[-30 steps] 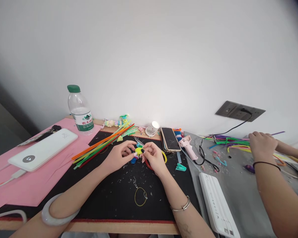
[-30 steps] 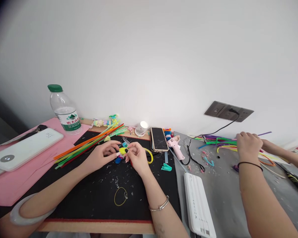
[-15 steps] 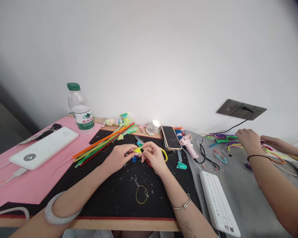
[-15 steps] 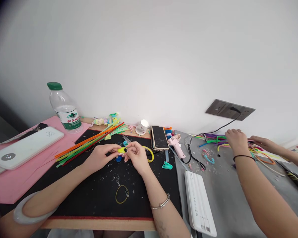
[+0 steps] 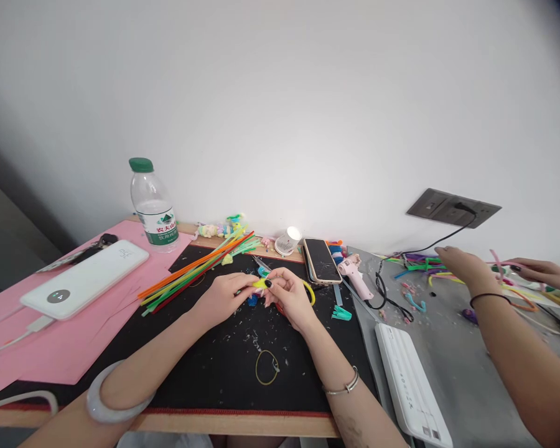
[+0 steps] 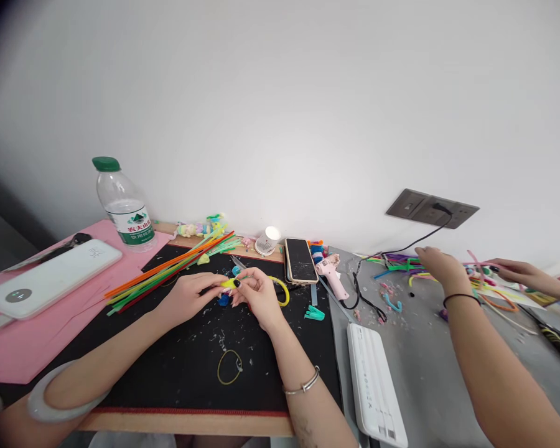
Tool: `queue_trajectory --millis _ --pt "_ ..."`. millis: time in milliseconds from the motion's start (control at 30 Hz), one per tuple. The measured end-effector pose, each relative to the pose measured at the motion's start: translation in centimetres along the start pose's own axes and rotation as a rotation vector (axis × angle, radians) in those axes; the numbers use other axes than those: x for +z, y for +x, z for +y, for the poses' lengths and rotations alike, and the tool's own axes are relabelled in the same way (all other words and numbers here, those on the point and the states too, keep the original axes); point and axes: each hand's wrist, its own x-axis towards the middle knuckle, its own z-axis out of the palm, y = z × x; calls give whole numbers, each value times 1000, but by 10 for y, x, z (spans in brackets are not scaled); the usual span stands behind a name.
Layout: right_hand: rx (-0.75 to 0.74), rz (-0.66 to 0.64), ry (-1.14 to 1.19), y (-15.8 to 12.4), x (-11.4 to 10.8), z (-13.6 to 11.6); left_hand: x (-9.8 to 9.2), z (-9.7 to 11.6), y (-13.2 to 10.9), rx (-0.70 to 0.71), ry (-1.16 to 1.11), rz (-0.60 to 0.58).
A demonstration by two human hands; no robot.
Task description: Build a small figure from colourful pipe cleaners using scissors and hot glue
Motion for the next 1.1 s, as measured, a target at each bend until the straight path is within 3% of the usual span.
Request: queue_trajectory --millis 267,733,1100 --pt "-14 -36 -100 2 -5 2 -2 -2 1 -44 -44 -10" --pt "-82 38 -179 0 -3 2 0 2 2 -25 -115 -3" --pt "-86 99 -273 1 3 7 4 3 3 -185 -267 -42"
